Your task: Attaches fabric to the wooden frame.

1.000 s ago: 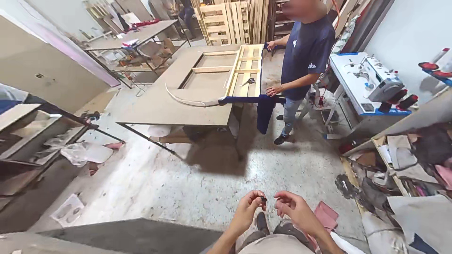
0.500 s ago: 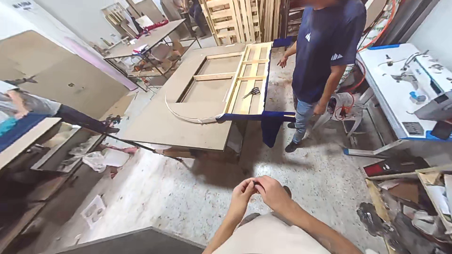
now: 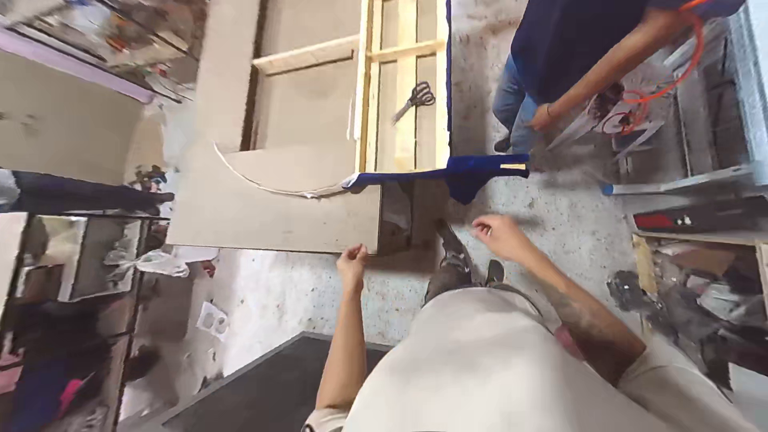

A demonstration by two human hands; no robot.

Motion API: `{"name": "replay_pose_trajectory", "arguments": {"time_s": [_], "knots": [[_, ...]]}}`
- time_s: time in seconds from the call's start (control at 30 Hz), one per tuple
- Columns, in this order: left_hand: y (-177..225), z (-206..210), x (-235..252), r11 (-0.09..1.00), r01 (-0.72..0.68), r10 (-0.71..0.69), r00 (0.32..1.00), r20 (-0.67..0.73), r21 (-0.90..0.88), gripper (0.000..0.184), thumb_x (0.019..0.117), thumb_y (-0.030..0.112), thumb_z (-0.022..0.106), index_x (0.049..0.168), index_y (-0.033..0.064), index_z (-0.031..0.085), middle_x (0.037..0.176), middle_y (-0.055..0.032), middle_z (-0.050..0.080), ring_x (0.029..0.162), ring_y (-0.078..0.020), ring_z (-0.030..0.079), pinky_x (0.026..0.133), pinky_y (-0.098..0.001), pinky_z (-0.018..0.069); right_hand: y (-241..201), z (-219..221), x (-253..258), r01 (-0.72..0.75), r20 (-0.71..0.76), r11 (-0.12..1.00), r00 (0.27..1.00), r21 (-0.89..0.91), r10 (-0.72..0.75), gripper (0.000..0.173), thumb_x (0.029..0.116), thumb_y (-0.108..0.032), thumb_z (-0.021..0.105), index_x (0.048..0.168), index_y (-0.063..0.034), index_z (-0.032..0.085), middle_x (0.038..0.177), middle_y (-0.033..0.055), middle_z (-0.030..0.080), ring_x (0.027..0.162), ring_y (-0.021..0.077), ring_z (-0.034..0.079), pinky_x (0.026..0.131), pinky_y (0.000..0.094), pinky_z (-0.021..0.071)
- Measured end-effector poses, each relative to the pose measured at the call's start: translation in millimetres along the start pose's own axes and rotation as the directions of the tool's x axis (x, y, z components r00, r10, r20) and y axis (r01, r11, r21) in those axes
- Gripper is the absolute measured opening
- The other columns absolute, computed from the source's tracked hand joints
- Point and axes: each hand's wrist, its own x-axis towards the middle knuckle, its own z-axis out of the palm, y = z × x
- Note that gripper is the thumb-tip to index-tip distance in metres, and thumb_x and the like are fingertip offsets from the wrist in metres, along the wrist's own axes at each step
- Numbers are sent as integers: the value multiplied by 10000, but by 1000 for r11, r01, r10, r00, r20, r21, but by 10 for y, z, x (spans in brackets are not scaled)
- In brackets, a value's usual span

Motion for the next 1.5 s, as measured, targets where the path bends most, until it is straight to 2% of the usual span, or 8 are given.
{"name": "replay_pose_trajectory", "arguments": {"time_s": [0.23, 0.47, 0.63, 0.77, 1.1, 1.23, 1.37, 1.5], "knots": [[-105, -74, 1732, 998, 34, -32, 999, -33, 56, 389, 973, 171, 697, 1307, -16, 627, 1206, -179, 703, 1064, -233, 707, 960, -429, 580, 572, -829, 1757, -249, -196, 929, 960, -272, 200, 411, 991, -413, 653, 1221, -77, 706, 1200, 179, 694, 1170, 351, 646, 1034, 592, 497], [-98, -37, 2210, 997, -50, 54, 996, -77, 51, 435, 960, 175, 709, 1348, 17, 593, 1240, -165, 664, 887, -186, 719, 788, -385, 634, 897, -1007, 2790, -581, 375, 807, 729, -103, 573, 598, 1007, -582, 544, 1208, -43, 708, 1143, 193, 710, 1067, 316, 681, 964, 591, 515], [-39, -64, 2224, 960, -163, 197, 971, -133, 228, 550, 897, 223, 783, 1363, 3, 590, 1364, -215, 595, 1260, -268, 594, 1051, -407, 516, 1141, -957, 3043, -638, 560, 769, 651, 39, 512, 428, 1002, -432, 614, 1288, -119, 671, 1118, 88, 685, 966, 161, 639, 886, 407, 523], [541, 243, 1841, 909, -176, 257, 950, -177, 377, 517, 989, 379, 670, 1341, 3, 616, 1253, -233, 625, 1029, -286, 652, 884, -422, 557, 1110, -935, 3111, -701, 613, 713, 551, -29, 566, 559, 974, -569, 584, 1282, -109, 655, 1199, 102, 679, 1071, 184, 651, 956, 448, 522], [2071, 2575, 151, 984, -176, 172, 981, 86, 34, 291, 1030, 281, 626, 1146, 29, 715, 1027, -76, 749, 888, -149, 735, 829, -369, 640, 1859, -777, 3327, -576, 575, 817, 680, 33, 456, 406, 778, -210, 822, 1122, -42, 685, 1025, 130, 714, 919, 238, 692, 812, 480, 581], [2278, 3112, -335, 986, -160, 162, 986, -34, 34, 640, 888, 347, 802, 1378, 9, 568, 1338, -160, 620, 1148, -206, 655, 914, -382, 600, 1384, -1351, 3092, -330, 577, 930, 796, 161, 183, 387, 852, -249, 819, 1151, -40, 689, 1063, 108, 746, 968, 195, 730, 898, 433, 609], [2381, 3165, -583, 926, -372, 373, 928, -3, 67, 1076, 705, 518, 914, 1502, -15, 426, 1571, -220, 414, 1467, -315, 400, 1197, -486, 399, 766, -1797, 2558, 77, 686, 985, 709, 156, -164, 372, 899, -337, 772, 1108, -36, 706, 1006, 107, 736, 945, 206, 713, 897, 473, 581], [2368, 3236, -926, 906, -420, 398, 887, 235, 50, 649, 839, 285, 818, 1379, 2, 597, 1399, -155, 625, 1373, -272, 534, 1225, -509, 349, 333, -1859, 2041, 190, 777, 963, 569, 193, -268, 376, 906, -349, 777, 1062, -15, 704, 950, 108, 724, 902, 199, 704, 871, 451, 576]]}}
